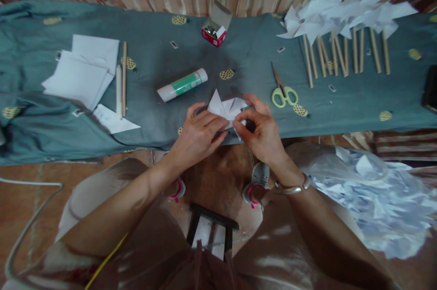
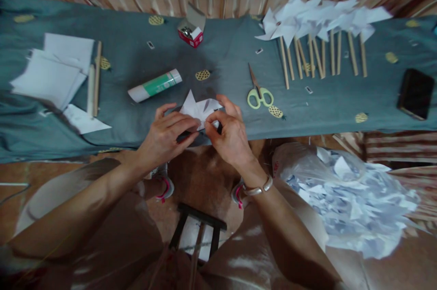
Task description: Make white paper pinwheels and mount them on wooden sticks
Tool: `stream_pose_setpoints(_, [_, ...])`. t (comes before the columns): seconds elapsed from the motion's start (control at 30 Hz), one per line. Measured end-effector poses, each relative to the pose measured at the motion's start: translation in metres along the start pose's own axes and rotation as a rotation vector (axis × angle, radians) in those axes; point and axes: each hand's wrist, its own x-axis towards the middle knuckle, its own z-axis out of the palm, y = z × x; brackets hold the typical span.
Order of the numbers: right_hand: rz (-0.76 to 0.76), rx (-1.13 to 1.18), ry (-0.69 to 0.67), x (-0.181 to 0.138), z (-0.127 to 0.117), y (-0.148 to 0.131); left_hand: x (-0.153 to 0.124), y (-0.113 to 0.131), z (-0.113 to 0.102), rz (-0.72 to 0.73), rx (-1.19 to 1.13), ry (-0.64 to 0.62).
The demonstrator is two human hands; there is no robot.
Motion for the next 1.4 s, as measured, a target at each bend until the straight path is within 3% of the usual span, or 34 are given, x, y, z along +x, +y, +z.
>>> stream_pose_setpoints(0.4, [-0.040, -0.059, 0.039, -0.001, 0.008, -0.002, -0.002, -0.003, 0.003, 0.064, 0.027, -0.004])
stream_pose_setpoints(0.97, [-0.034, -0.081, 0.087, -0.004, 0.005, -0.003, -0.002, -0.004, 0.003, 0.047, 0.022, 0.006])
stream_pose_setpoints(1.4, [-0.137, -0.103, 0.087, -0.011, 0.006, 0.000, -0.003, -0.005, 0.004, 0.069, 0.054, 0.027])
